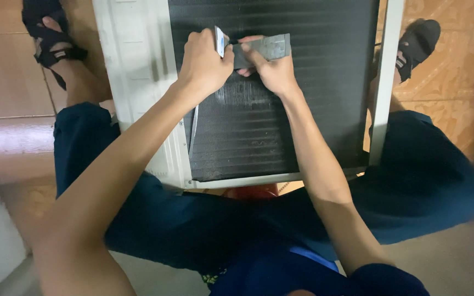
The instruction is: Repairing an air conditioner unit by peeling and applying adhesive labels to the heat exchanger fins and using a thin metal tool to straighten them.
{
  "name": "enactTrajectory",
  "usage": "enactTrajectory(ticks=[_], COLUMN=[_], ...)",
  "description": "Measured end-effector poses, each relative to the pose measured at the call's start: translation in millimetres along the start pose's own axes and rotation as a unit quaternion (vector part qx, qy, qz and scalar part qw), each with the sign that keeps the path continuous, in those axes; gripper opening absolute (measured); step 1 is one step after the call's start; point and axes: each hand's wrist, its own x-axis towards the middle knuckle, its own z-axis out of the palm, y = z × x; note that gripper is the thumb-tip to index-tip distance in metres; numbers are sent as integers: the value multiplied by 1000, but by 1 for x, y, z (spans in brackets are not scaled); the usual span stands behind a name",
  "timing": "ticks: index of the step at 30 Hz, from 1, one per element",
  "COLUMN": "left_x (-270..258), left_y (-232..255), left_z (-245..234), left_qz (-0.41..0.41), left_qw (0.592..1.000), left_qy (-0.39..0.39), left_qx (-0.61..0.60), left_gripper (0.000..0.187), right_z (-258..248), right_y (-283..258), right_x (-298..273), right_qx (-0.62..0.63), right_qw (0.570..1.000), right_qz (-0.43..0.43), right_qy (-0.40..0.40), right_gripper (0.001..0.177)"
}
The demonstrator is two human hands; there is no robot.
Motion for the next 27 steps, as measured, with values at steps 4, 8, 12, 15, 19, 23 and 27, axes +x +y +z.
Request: enactTrajectory(ticks=[4,8,12,15,19,23,27], left_x=[-1,3,-2,1,0,0,1], left_y=[2,8,7,8,8,11,9], left_z=[-1,-6,-2,-5,-6,-10,-8], left_qz=[-13,-28,-10,-19,3,15,6], left_qw=[1000,1000,1000,1000,1000,1000,1000], left_qy=[-2,-8,-14,-11,4,6,2], left_qx=[0,-5,12,-1,-16,-9,-11], left_gripper=[19,18,20,18,13,13,14], right_z=[-3,0,3,6,11,10,3], right_y=[-4,-17,-27,-33,-28,-27,-19], right_x=[1,-2,-1,3,3,0,-2], right_qx=[61,23,-143,-222,-228,-230,-200], right_qw=[998,999,980,960,960,958,967], right_qz=[6,-24,-130,-165,-153,-164,-142], right_qy=[7,35,35,45,57,54,74], right_gripper=[18,18,14,14,13,13,15])
